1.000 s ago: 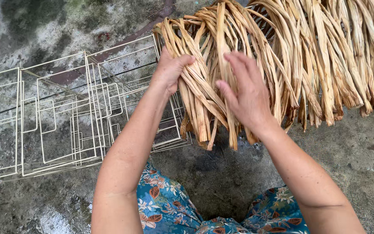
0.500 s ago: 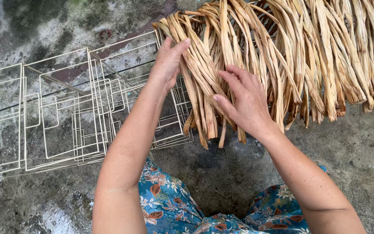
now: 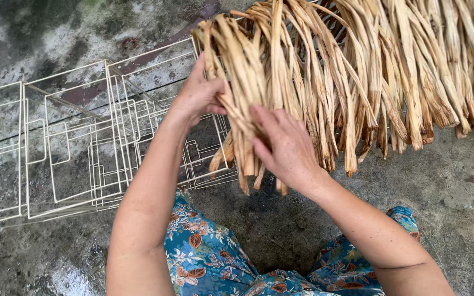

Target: The person repeatedly picks up bundles of dried fibrous strips from a crate and places them onto a wire drying rack. They spread the strips across the rack surface and adjust their positions to lay flat. The person continues this process for multiple bundles throughout the clip.

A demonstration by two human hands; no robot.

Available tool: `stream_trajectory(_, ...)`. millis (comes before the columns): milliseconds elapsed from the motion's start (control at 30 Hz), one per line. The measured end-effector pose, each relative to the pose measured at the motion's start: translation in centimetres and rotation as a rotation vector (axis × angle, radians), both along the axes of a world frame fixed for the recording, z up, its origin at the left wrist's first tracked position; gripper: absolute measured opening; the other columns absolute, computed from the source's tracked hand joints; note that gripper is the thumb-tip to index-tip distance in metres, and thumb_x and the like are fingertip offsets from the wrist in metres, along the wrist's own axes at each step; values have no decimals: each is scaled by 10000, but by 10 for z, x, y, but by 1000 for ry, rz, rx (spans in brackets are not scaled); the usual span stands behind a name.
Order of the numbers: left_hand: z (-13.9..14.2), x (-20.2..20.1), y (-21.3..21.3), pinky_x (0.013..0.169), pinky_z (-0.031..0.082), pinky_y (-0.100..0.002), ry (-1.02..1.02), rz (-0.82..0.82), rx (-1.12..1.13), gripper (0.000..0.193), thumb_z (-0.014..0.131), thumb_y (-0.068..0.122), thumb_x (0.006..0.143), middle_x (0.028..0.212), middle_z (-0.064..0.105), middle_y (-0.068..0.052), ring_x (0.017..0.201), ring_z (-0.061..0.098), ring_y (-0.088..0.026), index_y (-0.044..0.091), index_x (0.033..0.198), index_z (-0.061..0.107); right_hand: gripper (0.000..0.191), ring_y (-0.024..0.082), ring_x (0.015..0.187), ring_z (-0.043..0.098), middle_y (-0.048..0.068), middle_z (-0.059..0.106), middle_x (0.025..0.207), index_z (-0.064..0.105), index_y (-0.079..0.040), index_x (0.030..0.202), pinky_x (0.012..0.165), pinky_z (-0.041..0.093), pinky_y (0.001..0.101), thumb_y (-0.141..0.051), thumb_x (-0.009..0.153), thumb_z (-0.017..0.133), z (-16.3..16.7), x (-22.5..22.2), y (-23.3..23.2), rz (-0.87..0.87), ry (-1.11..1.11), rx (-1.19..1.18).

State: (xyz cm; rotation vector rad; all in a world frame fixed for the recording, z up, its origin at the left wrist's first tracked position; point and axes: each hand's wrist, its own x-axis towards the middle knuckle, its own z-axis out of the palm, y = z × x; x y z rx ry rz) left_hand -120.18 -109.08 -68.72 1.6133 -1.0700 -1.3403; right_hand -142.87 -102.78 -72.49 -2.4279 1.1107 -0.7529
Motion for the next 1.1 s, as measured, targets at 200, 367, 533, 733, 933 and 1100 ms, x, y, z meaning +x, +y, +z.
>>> stream_trajectory(200,17,-20,19,586,561,-297,-454,-75,106,1160,644,506,904,1072,769,-205,744,669,-202,66,1602,-173,282,182,1038,708,85,710,1221,673,-134,1298,894,617,323,-203,1025,667,-2,-19,-10,17,-329,105)
stream_trajectory(367,21,-64,25,550,468,-289,-870,-258,161,1295,676,625,868,1150,690,-253,660,545,-203,70,1610,-230,416,170,741,694,55,708,923,565,-114,1335,567,572,298,-330,1005,697,-5,-35,-18,-240,87,317)
stream_trajectory(533,-9,-56,6,647,570,-324,-569,-240,-105,1258,785,158,855,1539,277,-316,868,557,-265,167,1621,-214,537,154,678,672,57,678,900,483,-111,1401,497,564,294,-209,908,673,1,-37,-18,-218,10,424)
stream_trajectory(733,-14,-30,16,822,618,-410,259,-5,-27,1203,643,-78,737,1706,103,-166,1142,623,-369,301,1610,-93,404,157,712,665,45,687,889,601,-111,1344,625,567,313,-72,941,611,6,-72,-37,-323,-98,405)
stream_trajectory(933,20,-50,30,1234,127,-530,-521,-136,97,1123,668,-7,898,1701,-10,-163,1580,-5,-348,297,1629,-129,391,185,809,682,122,633,1152,628,-96,1335,725,591,363,-197,961,682,5,-74,-24,-250,-13,137)
stream_trajectory(1100,42,-44,36,1247,143,-456,-557,-241,16,1140,749,153,838,1695,95,-93,1551,122,-282,291,1600,-88,446,342,1170,656,102,601,1368,590,-82,1361,1008,526,466,-305,978,631,11,-44,1,212,-201,-245)
